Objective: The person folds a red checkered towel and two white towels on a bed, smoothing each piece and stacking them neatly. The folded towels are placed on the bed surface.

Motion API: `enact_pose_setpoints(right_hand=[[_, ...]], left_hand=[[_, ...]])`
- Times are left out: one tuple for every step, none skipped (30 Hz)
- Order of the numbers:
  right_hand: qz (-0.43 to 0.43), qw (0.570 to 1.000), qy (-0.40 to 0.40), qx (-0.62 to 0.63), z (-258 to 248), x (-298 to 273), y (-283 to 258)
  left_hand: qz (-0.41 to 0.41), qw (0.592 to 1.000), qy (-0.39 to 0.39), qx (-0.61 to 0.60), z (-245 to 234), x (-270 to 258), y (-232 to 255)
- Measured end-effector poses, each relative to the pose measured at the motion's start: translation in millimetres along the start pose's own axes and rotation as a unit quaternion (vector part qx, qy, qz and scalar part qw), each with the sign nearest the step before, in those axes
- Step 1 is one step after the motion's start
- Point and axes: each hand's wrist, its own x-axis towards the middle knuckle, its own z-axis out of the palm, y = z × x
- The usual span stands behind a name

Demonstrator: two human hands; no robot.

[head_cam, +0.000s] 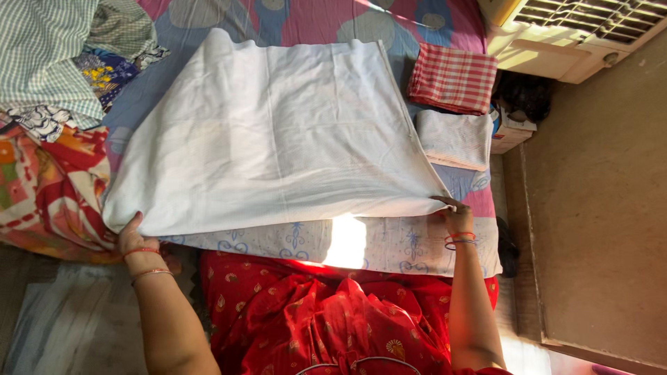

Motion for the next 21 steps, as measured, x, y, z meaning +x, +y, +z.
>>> enact_pose_setpoints(right_hand=[[0.015,1.0,0.002,-0.013,-4,-5,1],[0.025,1.0,0.005,0.015,-6,-9,1],[0.034,0.998,0.01,0.043,-8,-10,1],[0.043,0.997,0.014,0.07,-9,-12,0],[0.021,0.998,0.025,0.058,-8,-15,0],[0.0,0.998,0.035,0.046,-8,-19,0],[-0.022,0.998,0.046,0.035,-6,-22,0],[0.011,0.996,0.058,0.065,-6,-26,-1],[0.045,0.992,0.07,0.096,-6,-30,-2],[0.08,0.985,0.082,0.126,-8,-33,-5],[0.071,0.977,0.071,0.19,-10,-35,-8],[0.062,0.963,0.06,0.254,-13,-37,-12],[0.053,0.946,0.048,0.317,-13,-38,-16],[0.087,0.93,0.051,0.354,-14,-37,-21],[0.12,0.912,0.054,0.389,-16,-36,-26],[0.154,0.891,0.058,0.423,-14,-36,-28],[0.155,0.909,0.085,0.378,-11,-35,-31],[0.156,0.924,0.111,0.332,-8,-33,-32],[0.156,0.935,0.139,0.285,-6,-32,-31],[0.135,0.946,0.139,0.262,-5,-30,-29],[0.113,0.954,0.14,0.238,-4,-29,-26]], left_hand=[[-0.004,1.0,-0.007,-0.028,-8,-3,1],[-0.015,0.998,-0.017,-0.06,-19,-7,2],[-0.023,0.996,-0.018,-0.089,-27,-9,5],[-0.031,0.991,-0.027,-0.124,-36,-12,6],[-0.039,0.986,-0.035,-0.158,-44,-14,8],[-0.032,0.985,-0.022,-0.17,-51,-17,8],[-0.028,0.983,-0.013,-0.182,-55,-18,9],[-0.023,0.982,0.007,-0.186,-59,-21,8],[0.003,0.981,0.007,-0.196,-60,-22,7],[0.028,0.978,0.006,-0.206,-61,-24,5],[0.054,0.975,0.004,-0.215,-62,-27,3],[0.065,0.98,-0.028,-0.188,-62,-29,0],[0.076,0.982,-0.06,-0.161,-64,-33,-3],[0.087,0.983,-0.092,-0.133,-64,-36,-5],[0.109,0.991,-0.063,-0.047,-65,-39,-9],[0.129,0.99,-0.032,0.038,-66,-42,-14],[0.147,0.982,-0.002,0.121,-64,-43,-17],[0.158,0.979,0.024,0.123,-61,-44,-20],[0.167,0.976,0.05,0.126,-60,-45,-22],[0.177,0.973,0.076,0.129,-59,-45,-23],[0.192,0.975,0.086,0.076,-59,-46,-22]])
